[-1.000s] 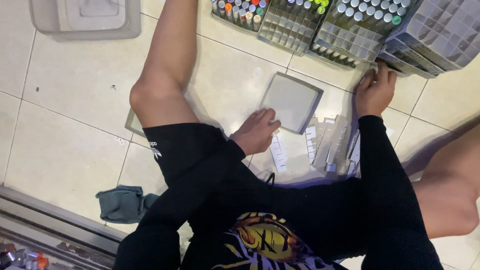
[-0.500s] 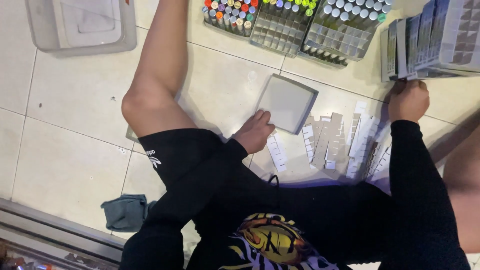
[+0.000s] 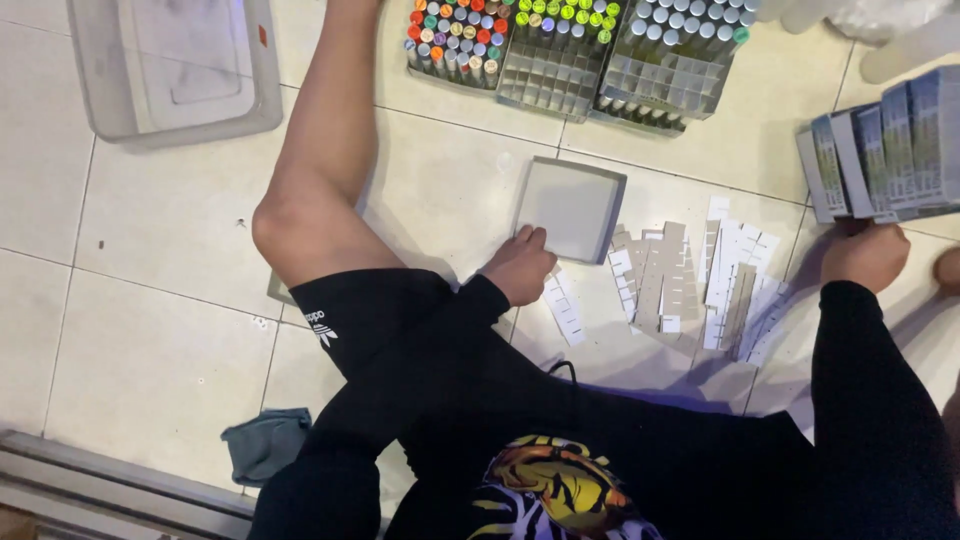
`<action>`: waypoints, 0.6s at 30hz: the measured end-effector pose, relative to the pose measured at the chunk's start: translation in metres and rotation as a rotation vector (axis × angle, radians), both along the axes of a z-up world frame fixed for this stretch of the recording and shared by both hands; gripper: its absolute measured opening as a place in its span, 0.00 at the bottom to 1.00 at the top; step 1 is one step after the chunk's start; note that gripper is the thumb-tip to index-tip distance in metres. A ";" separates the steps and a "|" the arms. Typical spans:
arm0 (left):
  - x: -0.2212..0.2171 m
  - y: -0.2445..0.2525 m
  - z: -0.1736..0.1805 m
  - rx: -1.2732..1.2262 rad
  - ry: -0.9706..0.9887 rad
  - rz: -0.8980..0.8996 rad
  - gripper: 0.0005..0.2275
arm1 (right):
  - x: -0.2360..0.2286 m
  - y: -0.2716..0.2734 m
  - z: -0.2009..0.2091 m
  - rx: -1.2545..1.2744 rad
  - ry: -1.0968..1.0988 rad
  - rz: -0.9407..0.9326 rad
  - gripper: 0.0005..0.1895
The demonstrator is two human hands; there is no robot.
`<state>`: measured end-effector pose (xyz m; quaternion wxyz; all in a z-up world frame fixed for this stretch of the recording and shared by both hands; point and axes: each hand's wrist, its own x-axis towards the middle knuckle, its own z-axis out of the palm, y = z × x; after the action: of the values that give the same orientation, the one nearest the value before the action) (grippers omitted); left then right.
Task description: Assembling cardboard grid dividers by slotting notched strips together on the floor.
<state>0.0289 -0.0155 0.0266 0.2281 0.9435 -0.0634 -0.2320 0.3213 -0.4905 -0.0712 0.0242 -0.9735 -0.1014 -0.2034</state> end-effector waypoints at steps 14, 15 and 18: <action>0.012 -0.009 -0.010 0.180 0.102 -0.063 0.10 | -0.100 0.138 0.038 0.169 0.556 -0.507 0.20; 0.010 -0.009 -0.007 0.176 0.114 -0.061 0.10 | -0.103 0.155 0.052 0.127 0.609 -0.500 0.16; 0.004 -0.010 0.000 0.192 0.132 -0.073 0.11 | -0.072 0.174 0.055 0.098 0.459 -0.374 0.21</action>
<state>0.0331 -0.0254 0.0262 0.1319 0.9407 -0.0602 -0.3067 0.2491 -0.3168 -0.0165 0.0555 -0.9935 0.0976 0.0166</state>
